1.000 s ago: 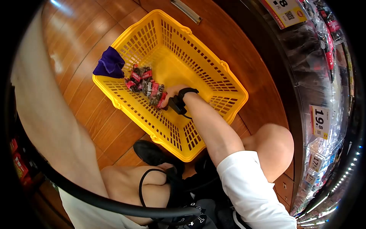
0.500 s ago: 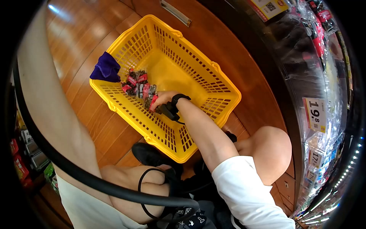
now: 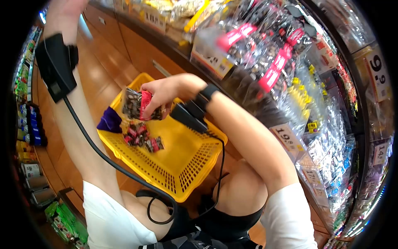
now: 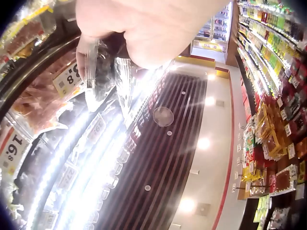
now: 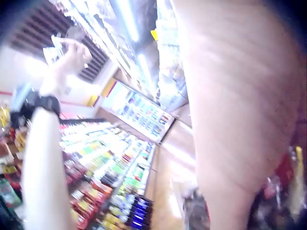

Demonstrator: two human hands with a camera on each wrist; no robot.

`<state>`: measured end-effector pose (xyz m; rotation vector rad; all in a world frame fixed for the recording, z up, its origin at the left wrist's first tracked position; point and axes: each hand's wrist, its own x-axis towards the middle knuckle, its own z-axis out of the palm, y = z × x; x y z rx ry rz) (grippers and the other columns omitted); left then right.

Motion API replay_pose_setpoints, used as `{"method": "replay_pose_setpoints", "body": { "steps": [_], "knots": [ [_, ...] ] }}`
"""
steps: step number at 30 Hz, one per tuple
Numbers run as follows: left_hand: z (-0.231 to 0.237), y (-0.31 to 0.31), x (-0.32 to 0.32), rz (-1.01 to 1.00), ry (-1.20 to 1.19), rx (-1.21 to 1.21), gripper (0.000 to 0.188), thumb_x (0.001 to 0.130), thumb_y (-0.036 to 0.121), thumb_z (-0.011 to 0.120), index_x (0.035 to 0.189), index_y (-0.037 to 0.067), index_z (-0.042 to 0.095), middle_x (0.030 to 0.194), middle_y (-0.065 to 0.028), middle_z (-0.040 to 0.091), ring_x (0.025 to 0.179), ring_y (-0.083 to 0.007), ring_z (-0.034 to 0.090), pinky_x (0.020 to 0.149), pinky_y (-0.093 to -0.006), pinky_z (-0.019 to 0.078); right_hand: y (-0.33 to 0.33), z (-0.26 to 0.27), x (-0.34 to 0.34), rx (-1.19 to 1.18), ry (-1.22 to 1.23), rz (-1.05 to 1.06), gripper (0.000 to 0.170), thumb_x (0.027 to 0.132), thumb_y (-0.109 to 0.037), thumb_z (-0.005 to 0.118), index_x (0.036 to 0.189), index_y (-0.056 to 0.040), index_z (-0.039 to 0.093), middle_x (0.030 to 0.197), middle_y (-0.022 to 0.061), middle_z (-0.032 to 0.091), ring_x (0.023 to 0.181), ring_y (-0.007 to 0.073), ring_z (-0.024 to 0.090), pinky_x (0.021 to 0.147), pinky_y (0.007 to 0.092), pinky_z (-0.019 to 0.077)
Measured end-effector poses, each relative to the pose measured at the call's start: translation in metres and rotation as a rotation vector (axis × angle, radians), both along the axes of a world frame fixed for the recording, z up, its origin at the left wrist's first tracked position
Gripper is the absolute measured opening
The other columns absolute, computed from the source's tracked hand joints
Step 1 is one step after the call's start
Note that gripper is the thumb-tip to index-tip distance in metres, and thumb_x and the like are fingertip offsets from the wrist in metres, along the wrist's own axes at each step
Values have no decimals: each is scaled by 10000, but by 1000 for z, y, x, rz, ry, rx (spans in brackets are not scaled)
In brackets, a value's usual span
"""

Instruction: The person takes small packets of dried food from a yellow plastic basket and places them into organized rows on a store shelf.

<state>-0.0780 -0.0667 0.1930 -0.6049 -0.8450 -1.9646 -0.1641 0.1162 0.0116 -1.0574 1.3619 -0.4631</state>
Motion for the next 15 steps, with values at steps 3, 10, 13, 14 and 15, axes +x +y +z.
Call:
{"method": "replay_pose_setpoints", "body": {
  "steps": [3, 10, 13, 14, 15],
  "knots": [
    [12, -17, 13, -134, -114, 19, 307, 1077, 106, 376, 1274, -102, 486, 1172, -268, 599, 1011, -348, 650, 874, -478, 605, 34, 36, 18, -300, -110, -324, 620, 880, -228, 788, 1356, -31, 442, 1130, 77, 646, 1004, 152, 657, 740, 304, 615],
    [-24, 6, 30, 261, -844, -594, 361, 1010, 384, 600, 1245, 114, 644, 1113, -66, 699, 892, -140, 713, 788, -279, 617, 87, 61, 27, -583, -331, -798, 499, 992, -194, 614, 1429, -73, 408, 1208, 40, 622, 1074, 110, 616, 851, 287, 564],
    [-46, -3, 10, 291, -954, -837, 294, 1042, 354, 556, 1170, 110, 657, 1080, 24, 670, 922, -45, 646, 802, -234, 539, 96, 80, 32, -604, -336, -816, 449, 1008, -171, 575, 1416, -80, 411, 1215, 38, 617, 1070, 106, 616, 835, 284, 562],
    [-55, 6, 7, 302, -883, -815, 278, 1048, 339, 549, 1141, 99, 655, 1052, 35, 661, 921, -27, 624, 796, -210, 512, 100, 87, 35, -573, -307, -821, 442, 1012, -158, 567, 1416, -86, 404, 1215, 41, 616, 1070, 111, 618, 822, 296, 578],
    [-59, 9, 6, 292, -924, -805, 262, 1051, 324, 545, 1117, 92, 648, 1032, 40, 651, 928, -22, 608, 801, -196, 494, 100, 87, 40, -630, -466, -813, 446, 1017, -153, 557, 1423, -98, 381, 1224, 53, 608, 1080, 131, 622, 781, 337, 618]
  ]
}}
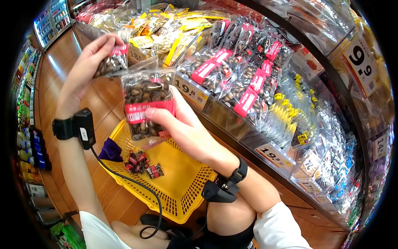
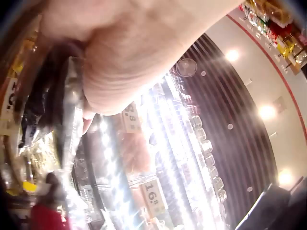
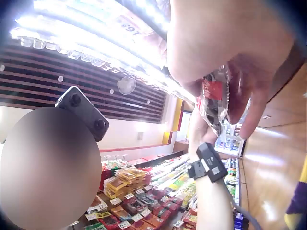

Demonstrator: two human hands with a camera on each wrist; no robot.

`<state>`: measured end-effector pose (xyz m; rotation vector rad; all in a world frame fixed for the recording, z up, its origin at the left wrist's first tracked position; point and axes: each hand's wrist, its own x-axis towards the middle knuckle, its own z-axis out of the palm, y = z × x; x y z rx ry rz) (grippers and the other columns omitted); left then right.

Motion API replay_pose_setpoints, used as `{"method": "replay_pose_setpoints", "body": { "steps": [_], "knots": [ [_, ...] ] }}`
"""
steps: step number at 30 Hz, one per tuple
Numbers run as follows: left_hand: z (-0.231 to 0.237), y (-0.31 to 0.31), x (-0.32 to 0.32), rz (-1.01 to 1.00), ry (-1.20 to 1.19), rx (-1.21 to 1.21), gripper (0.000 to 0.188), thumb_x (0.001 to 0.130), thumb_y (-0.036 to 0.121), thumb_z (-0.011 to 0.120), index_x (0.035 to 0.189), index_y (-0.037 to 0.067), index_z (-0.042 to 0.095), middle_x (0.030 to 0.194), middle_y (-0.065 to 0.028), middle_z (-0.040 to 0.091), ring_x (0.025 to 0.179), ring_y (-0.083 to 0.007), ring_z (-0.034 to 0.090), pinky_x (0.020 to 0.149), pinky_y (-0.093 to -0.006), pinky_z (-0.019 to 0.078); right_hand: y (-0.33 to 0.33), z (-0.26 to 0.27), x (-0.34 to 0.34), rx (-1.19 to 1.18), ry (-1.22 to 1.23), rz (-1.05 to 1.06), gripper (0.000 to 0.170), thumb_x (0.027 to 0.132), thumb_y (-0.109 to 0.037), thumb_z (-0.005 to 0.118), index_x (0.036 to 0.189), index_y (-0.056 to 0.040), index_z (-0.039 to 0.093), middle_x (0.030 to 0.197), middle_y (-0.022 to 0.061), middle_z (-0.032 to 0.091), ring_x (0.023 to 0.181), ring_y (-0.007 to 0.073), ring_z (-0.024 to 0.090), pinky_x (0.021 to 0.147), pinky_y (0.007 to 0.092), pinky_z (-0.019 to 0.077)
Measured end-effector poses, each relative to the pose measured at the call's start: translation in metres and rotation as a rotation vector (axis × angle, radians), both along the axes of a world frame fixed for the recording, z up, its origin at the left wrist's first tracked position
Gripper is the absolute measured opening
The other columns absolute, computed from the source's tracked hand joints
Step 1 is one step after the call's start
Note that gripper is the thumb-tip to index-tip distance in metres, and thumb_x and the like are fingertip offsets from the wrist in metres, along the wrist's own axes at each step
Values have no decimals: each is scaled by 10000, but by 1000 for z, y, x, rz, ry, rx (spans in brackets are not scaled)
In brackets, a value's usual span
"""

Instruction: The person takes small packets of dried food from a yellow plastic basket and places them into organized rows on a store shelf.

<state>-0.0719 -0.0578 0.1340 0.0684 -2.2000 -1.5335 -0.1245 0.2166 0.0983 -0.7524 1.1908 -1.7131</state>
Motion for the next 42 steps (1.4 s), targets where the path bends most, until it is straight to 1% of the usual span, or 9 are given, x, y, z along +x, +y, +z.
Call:
{"method": "replay_pose_setpoints", "body": {
  "steps": [11, 14, 17, 19, 22, 26, 33, 38, 42],
  "knots": [
    [-35, -24, 1, 174, 92, 96, 307, 1077, 336, 489, 1078, 65, 634, 984, 22, 651, 866, -38, 607, 768, -208, 511, -5, -10, -3, -93, 7, -48, 499, 1022, -100, 553, 1467, -88, 328, 1256, 69, 592, 1114, 170, 621, 765, 378, 628],
    [-33, 0, 7, 4, -44, 16, 518, 1044, 535, 444, 1081, 52, 627, 935, 15, 651, 858, -32, 604, 724, -208, 520, -5, -5, -1, -160, -33, -98, 600, 1029, -109, 545, 1536, -105, 225, 1293, 89, 587, 1095, 183, 636, 714, 363, 635],
    [-44, 23, -1, -153, -41, 270, 678, 978, 657, 458, 1173, 29, 622, 1043, -23, 674, 922, -69, 627, 820, -248, 533, -10, -10, -9, -166, 42, -119, 581, 1030, -119, 547, 1526, -93, 246, 1279, 88, 594, 1097, 176, 634, 670, 337, 635],
    [-49, 31, -10, -220, -32, 96, 754, 930, 684, 533, 1254, 7, 601, 1138, -32, 670, 987, -83, 622, 895, -269, 515, -13, -8, -9, -128, 58, -150, 544, 1036, -152, 552, 1508, -81, 292, 1271, 84, 598, 1058, 165, 650, 635, 316, 629],
    [-44, 48, 0, -260, -79, 244, 667, 925, 537, 683, 1285, -17, 588, 1163, -30, 662, 1041, -79, 580, 935, -262, 475, -15, -3, -4, -53, 105, -227, 380, 1083, -289, 462, 1370, -39, 469, 1150, 115, 668, 886, 180, 704, 586, 317, 604],
    [-43, 47, -3, -219, -125, 269, 550, 914, 346, 759, 1304, -3, 591, 1143, -24, 666, 995, -61, 593, 893, -244, 488, -17, -3, -4, -50, 69, -255, 537, 1099, -449, 303, 1426, -45, 435, 1141, 141, 678, 884, 207, 714, 589, 333, 601],
    [-48, 45, -6, -176, -108, 294, 552, 919, 313, 753, 1333, 0, 567, 1157, -29, 661, 1009, -69, 602, 900, -243, 494, -22, -15, -13, -50, 68, -163, 618, 1085, -488, 330, 1550, -83, 293, 1221, 96, 619, 892, 150, 685, 632, 300, 607],
    [-53, 39, -14, -202, 8, 360, 508, 961, 300, 711, 1343, 2, 560, 1183, -24, 651, 1043, -67, 591, 926, -242, 483, -30, -12, -8, -44, 165, -311, 600, 980, -109, 656, 1499, -45, 360, 1230, 62, 618, 1000, 94, 625, 641, 248, 582],
    [-49, 32, -16, -193, 83, 335, 478, 994, 310, 666, 1343, 0, 563, 1209, -9, 644, 1091, -71, 573, 975, -243, 455, -32, -11, -11, -79, 275, -403, 481, 944, -54, 690, 1355, 14, 451, 1172, 93, 642, 855, 95, 658, 589, 218, 561]
  ]
}}
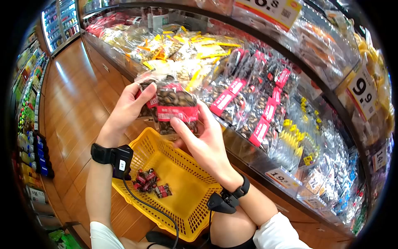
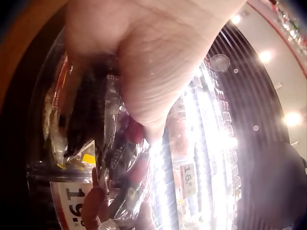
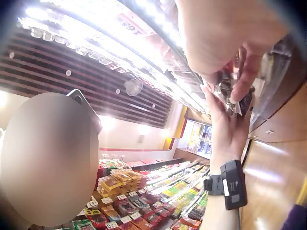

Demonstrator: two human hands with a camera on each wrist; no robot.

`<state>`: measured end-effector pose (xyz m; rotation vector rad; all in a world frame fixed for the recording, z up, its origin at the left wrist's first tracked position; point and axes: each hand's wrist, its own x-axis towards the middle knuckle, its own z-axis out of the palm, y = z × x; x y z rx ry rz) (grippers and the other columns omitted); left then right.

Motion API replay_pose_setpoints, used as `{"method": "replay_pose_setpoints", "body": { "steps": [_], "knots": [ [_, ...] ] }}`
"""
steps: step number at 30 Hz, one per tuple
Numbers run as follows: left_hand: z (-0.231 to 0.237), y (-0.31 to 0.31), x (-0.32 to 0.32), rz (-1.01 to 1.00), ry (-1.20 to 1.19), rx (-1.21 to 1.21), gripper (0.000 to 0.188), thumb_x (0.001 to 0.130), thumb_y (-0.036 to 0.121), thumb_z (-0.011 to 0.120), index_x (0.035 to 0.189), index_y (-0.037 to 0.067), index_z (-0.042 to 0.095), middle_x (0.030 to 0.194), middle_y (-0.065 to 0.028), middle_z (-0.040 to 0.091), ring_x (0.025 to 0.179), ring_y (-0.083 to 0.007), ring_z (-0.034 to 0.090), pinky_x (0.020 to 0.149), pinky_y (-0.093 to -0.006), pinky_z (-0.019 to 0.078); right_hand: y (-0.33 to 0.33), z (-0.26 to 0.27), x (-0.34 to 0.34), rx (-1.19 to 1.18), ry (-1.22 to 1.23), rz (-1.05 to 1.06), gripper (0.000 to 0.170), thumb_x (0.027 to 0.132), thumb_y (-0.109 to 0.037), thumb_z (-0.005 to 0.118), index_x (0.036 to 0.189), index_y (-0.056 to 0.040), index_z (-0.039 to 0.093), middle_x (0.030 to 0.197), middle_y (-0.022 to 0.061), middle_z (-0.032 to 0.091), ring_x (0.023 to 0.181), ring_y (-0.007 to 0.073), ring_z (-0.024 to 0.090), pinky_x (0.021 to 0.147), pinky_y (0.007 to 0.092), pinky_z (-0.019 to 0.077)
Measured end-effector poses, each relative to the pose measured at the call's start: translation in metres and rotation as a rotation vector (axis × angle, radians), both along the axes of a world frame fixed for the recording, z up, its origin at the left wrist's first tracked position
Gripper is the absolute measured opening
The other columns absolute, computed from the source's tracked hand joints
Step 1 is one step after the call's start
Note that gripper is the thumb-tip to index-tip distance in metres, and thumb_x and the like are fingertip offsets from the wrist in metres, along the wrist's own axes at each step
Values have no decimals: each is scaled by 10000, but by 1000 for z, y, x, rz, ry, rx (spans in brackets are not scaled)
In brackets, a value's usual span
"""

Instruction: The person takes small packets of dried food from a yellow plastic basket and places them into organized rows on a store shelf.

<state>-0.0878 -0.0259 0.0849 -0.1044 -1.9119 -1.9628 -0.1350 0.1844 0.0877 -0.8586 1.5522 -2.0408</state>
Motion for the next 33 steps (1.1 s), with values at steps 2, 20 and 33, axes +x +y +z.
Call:
{"method": "replay_pose_setpoints", "body": {
  "steps": [2, 20, 33],
  "knots": [
    [5, -1, 0, 16, 52, -10, 450, 1008, 312, 645, 1326, 0, 581, 1209, -6, 644, 1099, -74, 571, 988, -250, 449, 2, 4, 0, 23, 61, -61, 439, 940, -48, 694, 1309, 21, 466, 1153, 105, 653, 804, 97, 664, 531, 217, 542],
    [0, -2, -13, 68, 205, -418, 428, 926, 260, 715, 1244, -18, 644, 1212, -116, 549, 1073, -196, 590, 925, -324, 486, -8, -11, -9, -230, 352, -342, 154, 1049, -76, 533, 1181, -3, 562, 1119, 41, 636, 1028, 69, 570, 898, 221, 448],
    [25, 9, -23, -24, 481, -444, 647, 1033, 577, 419, 1174, -9, 658, 1137, -100, 646, 1174, -176, 552, 1030, -325, 429, -7, -10, -6, -367, 307, -569, 135, 1075, -156, 503, 1159, -54, 531, 1039, -23, 584, 920, 27, 527, 760, 198, 451]
  ]
}}
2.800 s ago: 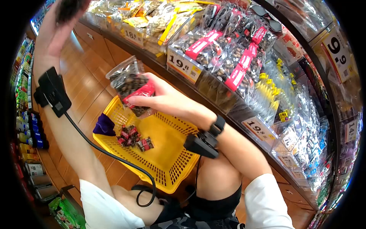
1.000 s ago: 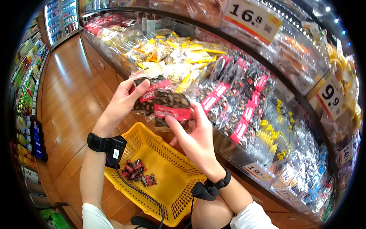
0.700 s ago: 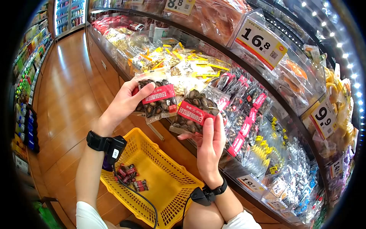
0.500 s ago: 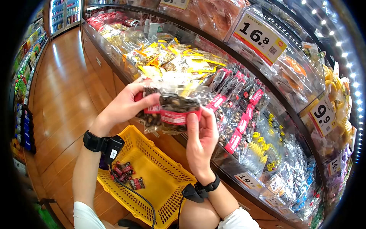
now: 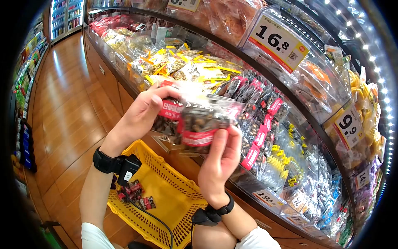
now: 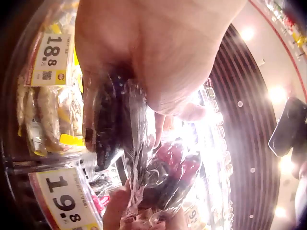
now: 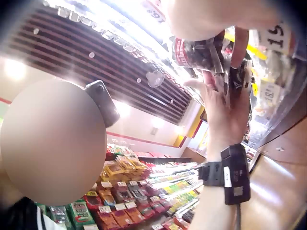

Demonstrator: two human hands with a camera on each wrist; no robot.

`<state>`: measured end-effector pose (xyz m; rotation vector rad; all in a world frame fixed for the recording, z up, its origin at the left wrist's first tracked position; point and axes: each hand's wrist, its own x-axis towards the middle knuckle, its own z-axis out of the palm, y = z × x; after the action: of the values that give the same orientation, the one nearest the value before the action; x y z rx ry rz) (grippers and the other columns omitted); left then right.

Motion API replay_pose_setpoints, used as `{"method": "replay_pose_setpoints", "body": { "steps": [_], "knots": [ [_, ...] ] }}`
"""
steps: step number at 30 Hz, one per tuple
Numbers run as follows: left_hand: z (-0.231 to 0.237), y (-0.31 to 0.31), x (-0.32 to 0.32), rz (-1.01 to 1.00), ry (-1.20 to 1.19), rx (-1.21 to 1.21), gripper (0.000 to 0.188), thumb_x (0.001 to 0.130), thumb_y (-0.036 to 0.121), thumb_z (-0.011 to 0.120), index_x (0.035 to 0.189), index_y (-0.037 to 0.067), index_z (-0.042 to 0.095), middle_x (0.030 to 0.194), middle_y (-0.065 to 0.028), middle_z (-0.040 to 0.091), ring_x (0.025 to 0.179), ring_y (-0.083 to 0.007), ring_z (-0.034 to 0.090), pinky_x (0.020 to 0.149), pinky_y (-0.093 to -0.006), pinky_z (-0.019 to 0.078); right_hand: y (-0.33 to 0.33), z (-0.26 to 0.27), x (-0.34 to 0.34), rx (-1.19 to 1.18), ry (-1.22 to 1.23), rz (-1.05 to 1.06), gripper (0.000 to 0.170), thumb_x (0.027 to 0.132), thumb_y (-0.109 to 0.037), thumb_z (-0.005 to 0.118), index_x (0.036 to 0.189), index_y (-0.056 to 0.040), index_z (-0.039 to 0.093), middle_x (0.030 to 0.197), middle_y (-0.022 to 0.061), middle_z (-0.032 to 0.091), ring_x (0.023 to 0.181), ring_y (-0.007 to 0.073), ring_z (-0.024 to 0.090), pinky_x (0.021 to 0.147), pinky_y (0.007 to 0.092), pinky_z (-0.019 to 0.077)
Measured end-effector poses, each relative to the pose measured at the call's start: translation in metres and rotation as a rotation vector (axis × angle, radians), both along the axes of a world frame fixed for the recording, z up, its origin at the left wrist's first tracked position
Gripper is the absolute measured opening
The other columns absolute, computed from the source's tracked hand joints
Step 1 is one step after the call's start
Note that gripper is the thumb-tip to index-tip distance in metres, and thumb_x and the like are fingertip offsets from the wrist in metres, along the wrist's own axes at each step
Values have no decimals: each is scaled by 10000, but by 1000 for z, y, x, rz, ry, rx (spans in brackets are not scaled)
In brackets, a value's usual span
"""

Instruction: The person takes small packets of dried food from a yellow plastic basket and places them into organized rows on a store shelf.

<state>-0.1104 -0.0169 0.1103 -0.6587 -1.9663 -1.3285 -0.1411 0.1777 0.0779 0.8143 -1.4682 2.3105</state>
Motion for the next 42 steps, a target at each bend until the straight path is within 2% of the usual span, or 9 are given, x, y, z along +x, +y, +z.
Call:
{"method": "replay_pose_setpoints", "body": {
  "steps": [6, 14, 17, 21, 26, 29, 34, 38, 42],
  "knots": [
    [13, 0, 11, -79, -135, 204, 896, 984, 717, 178, 1168, -21, 650, 1167, -74, 646, 1088, -135, 615, 999, -287, 466, 30, 20, -7, -149, -65, 207, 184, 1080, -185, 490, 1241, -99, 506, 1111, -8, 617, 944, 72, 611, 797, 254, 535],
    [15, 15, 17, -153, -371, 114, 898, 1002, 699, 151, 1089, -11, 694, 1020, -88, 673, 1001, -175, 628, 981, -314, 467, 65, 95, -10, 843, 143, 120, 180, 966, -110, 673, 1115, -13, 643, 954, 46, 716, 805, 85, 644, 719, 248, 496],
    [12, 20, 14, -218, -447, -12, 800, 1010, 681, 316, 1117, -21, 684, 1059, -112, 585, 1022, -205, 593, 967, -335, 456, 68, 120, -24, 1162, 488, 369, 231, 946, -184, 680, 1101, -17, 643, 830, 174, 675, 722, 314, 656, 688, 378, 503],
    [18, 30, 12, -384, -549, -81, 647, 990, 579, 539, 1209, -18, 658, 1177, -126, 531, 1122, -221, 540, 970, -351, 436, 69, 144, -31, 1364, 649, 472, 216, 963, -207, 650, 1052, -12, 629, 846, 178, 672, 788, 365, 662, 703, 420, 512],
    [13, 48, 6, -495, -651, -77, 420, 990, 277, 653, 1304, 0, 615, 1325, -63, 577, 1217, -143, 518, 1034, -310, 420, 61, 139, -35, 1234, 810, 382, 244, 945, -196, 671, 1086, -3, 622, 1022, 181, 678, 851, 332, 671, 724, 397, 532],
    [11, 46, 6, -493, -736, 131, 398, 1004, 278, 635, 1300, 13, 621, 1230, -18, 649, 1123, -105, 574, 987, -282, 454, 62, 134, -35, 1010, 432, 132, 371, 936, -250, 713, 1193, -9, 597, 1044, 133, 673, 893, 202, 685, 713, 340, 547],
    [14, 45, 6, -437, -529, 430, 405, 1024, 363, 603, 1191, 2, 678, 1046, 33, 666, 977, -26, 551, 867, -221, 461, 90, 108, -36, 319, -28, 116, 550, 1010, -341, 598, 1426, -56, 378, 1209, 201, 581, 1054, 277, 655, 799, 406, 606],
    [24, 70, -9, 34, -106, 275, 378, 933, 343, 719, 1106, 8, 704, 1051, -99, 600, 905, -152, 589, 814, -301, 498, 72, 76, -10, 368, -182, 367, 901, 963, -282, 683, 1569, -38, 63, 1471, 212, 388, 1342, 282, 440, 1081, 410, 432],
    [18, 96, -11, 198, 68, 99, 419, 811, 284, 830, 1122, 40, 691, 1104, -203, 555, 995, -329, 605, 849, -399, 507, 54, 64, 5, 86, -97, 268, 544, 1013, -131, 620, 1454, -34, 317, 1337, 82, 549, 1186, 136, 551, 1001, 294, 460]
  ]
}}
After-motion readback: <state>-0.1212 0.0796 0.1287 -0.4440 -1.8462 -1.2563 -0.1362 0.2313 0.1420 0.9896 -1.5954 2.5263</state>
